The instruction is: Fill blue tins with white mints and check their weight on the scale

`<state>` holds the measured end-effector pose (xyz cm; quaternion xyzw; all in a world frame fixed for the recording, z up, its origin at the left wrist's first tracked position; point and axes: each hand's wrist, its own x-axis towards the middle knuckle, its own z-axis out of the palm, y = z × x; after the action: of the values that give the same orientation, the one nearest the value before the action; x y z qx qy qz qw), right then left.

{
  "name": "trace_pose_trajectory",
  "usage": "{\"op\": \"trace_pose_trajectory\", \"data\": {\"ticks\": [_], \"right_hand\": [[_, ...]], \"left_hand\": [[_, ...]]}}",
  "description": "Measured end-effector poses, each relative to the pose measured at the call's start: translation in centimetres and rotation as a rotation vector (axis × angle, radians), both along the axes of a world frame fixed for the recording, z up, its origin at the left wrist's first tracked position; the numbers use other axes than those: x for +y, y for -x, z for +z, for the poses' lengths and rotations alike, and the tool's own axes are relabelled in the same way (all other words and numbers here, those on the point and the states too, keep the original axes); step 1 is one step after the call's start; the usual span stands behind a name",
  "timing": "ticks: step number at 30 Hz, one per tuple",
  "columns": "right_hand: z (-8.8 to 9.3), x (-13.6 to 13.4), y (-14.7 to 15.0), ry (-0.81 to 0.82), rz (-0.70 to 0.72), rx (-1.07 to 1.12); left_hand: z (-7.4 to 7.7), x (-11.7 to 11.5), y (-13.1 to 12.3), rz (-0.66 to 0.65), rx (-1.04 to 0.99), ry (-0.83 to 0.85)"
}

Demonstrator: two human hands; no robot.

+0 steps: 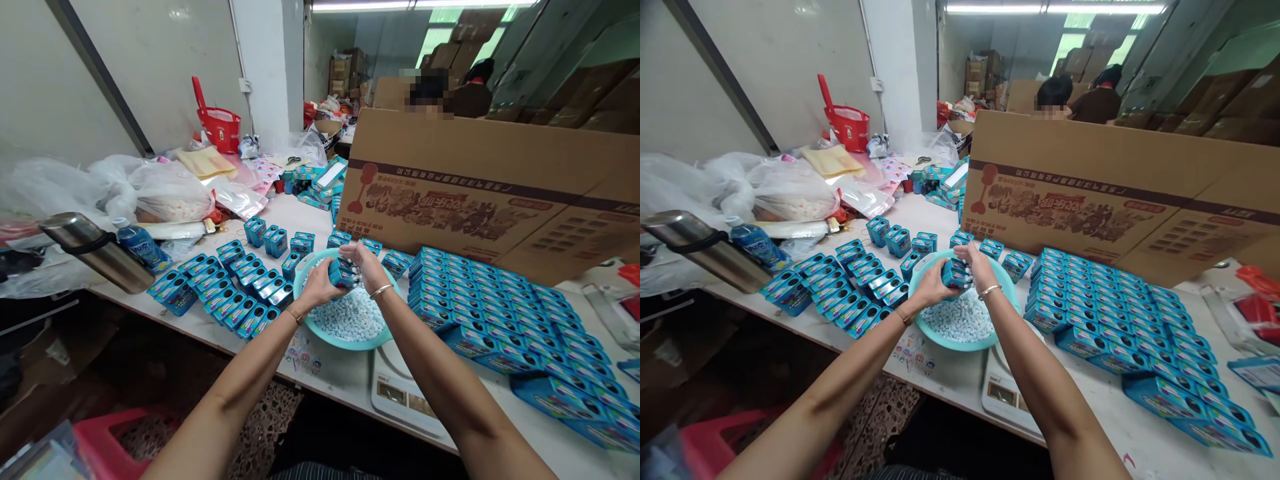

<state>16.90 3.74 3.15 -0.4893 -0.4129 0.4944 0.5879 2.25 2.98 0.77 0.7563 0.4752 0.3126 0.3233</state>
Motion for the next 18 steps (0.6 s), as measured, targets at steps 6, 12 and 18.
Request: {"op": "trace_pose_trajectory", "data": {"ticks": [6, 12, 18], "right_hand": [[0.6, -1.6, -0.1, -0.167, -0.020, 0.237], [-2.3, -4.4, -2.9, 0.148, -0.482, 0.265], [-9.0, -7.3, -4.5, 0.365, -0.426, 0.039]], "left_hand": [[-0.4, -0.1, 0.3, -0.033, -0.112, 0.006], [1.1, 0.6, 2.3, -0.096, -0.001, -0.010], [3.3, 1.4, 2.2, -0.312, 0.759, -0.138]]}}
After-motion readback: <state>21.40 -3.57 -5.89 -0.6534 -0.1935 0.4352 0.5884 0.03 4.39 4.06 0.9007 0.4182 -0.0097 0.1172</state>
